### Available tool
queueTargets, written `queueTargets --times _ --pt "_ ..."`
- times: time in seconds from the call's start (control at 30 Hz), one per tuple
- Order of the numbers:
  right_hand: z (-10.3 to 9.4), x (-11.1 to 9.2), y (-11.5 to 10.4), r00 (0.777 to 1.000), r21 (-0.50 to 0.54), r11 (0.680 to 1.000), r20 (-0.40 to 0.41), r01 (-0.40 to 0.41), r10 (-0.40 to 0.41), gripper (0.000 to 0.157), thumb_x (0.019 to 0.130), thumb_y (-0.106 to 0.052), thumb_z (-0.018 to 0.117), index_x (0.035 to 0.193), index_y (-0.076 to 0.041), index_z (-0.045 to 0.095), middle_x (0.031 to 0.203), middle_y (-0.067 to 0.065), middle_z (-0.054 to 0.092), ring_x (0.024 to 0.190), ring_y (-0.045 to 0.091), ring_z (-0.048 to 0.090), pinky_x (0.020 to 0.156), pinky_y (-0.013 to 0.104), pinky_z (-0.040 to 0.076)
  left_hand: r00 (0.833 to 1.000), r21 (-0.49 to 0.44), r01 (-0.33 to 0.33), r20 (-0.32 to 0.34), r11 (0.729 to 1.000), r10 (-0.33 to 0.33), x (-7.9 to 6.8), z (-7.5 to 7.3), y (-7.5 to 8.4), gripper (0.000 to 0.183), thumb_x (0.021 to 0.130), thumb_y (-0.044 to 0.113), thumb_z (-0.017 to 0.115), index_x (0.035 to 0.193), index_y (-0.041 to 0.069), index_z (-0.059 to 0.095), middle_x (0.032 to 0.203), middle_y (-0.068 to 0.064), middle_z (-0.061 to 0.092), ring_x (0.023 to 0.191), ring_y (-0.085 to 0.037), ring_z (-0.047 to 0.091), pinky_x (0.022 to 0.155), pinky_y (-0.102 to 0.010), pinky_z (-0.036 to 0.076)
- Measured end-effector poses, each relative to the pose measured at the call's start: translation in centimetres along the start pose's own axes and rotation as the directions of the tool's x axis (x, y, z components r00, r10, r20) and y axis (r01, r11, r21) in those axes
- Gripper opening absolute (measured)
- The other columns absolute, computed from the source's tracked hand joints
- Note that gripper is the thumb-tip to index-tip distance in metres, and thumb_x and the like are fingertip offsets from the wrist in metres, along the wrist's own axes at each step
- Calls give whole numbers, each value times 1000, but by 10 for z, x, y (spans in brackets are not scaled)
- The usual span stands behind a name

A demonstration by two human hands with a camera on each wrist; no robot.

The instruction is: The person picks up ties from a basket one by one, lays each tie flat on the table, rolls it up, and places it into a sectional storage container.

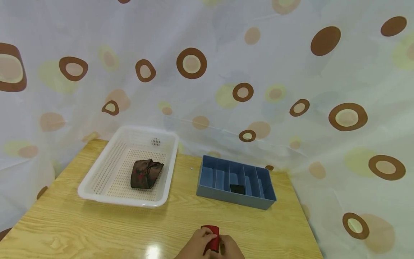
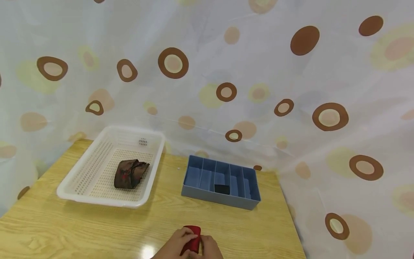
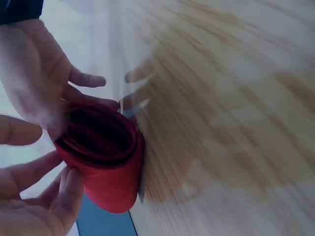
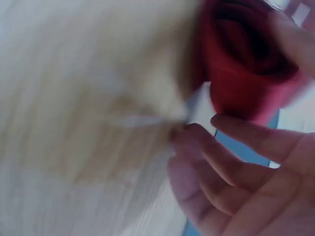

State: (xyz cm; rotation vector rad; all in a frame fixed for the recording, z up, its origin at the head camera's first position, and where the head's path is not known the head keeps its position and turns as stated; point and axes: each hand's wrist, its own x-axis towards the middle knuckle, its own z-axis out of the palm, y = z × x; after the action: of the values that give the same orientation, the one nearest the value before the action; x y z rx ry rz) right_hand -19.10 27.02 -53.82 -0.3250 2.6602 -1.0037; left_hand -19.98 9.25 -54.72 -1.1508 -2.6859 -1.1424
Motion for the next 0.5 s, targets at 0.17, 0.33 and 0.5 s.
queueTargets --times 0.17,0.33,0.5 --pt "-14 -1 3 989 199 972 100 -125 106 62 90 -39 59 118 15 51 98 18 63 83 27 63 71 41 53 990 -126 1 142 992 17 5 2 -3 30 88 13 60 116 4 62 115 -6 58 102 -12 55 83 -22 49" --pt "-15 2 3 991 240 963 89 -119 100 46 90 -24 63 114 14 54 94 16 65 81 23 63 69 37 53 981 -459 185 141 869 -134 0 5 -9 32 87 2 57 119 0 55 114 -12 53 99 -10 53 79 -20 50" --pt "-11 4 6 991 290 948 75 -131 114 42 87 -18 66 110 16 55 89 15 66 77 19 63 67 35 54 921 -516 371 98 772 -377 -6 6 -11 40 84 0 58 122 -10 49 103 -13 52 88 -16 53 73 -30 51"
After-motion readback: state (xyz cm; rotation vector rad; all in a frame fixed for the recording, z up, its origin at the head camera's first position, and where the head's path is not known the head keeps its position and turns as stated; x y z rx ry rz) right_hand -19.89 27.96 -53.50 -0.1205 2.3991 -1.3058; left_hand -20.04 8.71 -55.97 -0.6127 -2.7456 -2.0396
